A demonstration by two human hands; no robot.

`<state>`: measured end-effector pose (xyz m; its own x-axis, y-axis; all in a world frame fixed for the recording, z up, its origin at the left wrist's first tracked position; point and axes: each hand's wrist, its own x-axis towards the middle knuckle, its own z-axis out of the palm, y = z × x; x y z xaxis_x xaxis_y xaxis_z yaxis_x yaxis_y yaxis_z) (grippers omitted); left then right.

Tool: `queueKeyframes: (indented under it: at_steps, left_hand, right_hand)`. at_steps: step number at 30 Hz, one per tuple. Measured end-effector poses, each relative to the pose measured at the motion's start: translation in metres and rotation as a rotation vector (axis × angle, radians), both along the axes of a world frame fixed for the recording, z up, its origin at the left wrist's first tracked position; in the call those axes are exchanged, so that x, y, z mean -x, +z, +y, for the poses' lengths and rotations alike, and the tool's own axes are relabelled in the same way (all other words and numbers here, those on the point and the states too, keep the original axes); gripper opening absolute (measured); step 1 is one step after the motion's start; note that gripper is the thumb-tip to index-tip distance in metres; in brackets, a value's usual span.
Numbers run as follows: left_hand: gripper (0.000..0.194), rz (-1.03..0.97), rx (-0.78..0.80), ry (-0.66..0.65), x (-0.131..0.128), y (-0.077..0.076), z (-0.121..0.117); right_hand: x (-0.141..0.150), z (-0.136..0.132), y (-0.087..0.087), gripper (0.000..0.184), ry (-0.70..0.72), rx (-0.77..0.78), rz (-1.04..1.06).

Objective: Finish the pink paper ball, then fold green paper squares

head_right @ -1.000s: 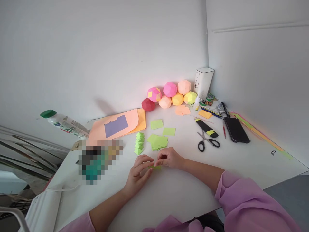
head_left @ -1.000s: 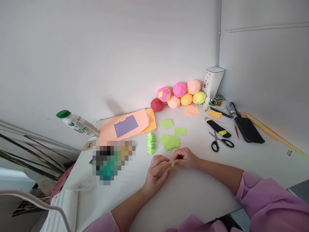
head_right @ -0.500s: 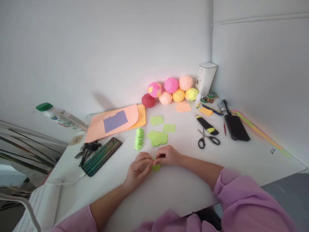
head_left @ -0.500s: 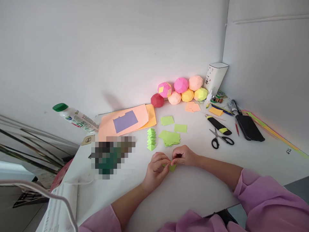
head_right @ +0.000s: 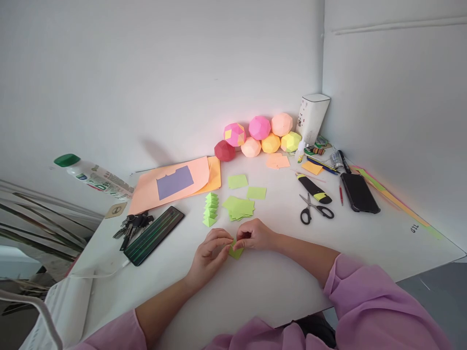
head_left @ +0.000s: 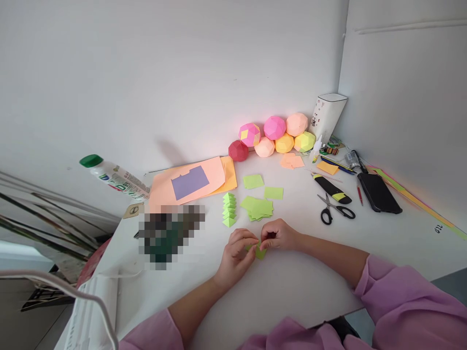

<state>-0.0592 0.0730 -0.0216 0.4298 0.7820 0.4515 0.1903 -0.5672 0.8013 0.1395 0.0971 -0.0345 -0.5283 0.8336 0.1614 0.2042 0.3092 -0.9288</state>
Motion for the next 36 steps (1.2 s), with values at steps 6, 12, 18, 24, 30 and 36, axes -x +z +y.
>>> queueKeyframes:
  at_steps: [6, 12, 18, 24, 30, 36]
  left_hand:
    - [0.016, 0.038, -0.186, -0.065, -0.0007, 0.0010, 0.0005]
    - [0.016, 0.017, -0.161, -0.089, -0.0006, -0.0011, 0.0011]
    - [0.015, 0.004, -0.110, -0.147, 0.0006, 0.0011, 0.0027]
    - [0.010, 0.045, -0.125, -0.109, -0.0016, 0.0011, 0.0014]
    - [0.012, 0.093, -0.141, -0.069, -0.0018, -0.0012, -0.0021]
    - [0.011, 0.089, -0.117, -0.031, -0.0004, -0.0047, -0.0021]
  right_hand:
    - [-0.0003, 0.0003, -0.0012, 0.046, 0.018, 0.001, -0.011]
    - [-0.0007, 0.0010, -0.0023, 0.046, 0.031, 0.018, 0.004]
    - [-0.0011, -0.0003, -0.0011, 0.041, 0.031, 0.076, 0.003]
    - [-0.0018, 0.0001, -0.0026, 0.040, 0.042, 0.060, -0.004]
    - [-0.0018, -0.0003, -0.0047, 0.037, 0.044, 0.056, -0.009]
    - [-0.0026, -0.0003, -0.0004, 0.035, 0.054, 0.075, -0.013]
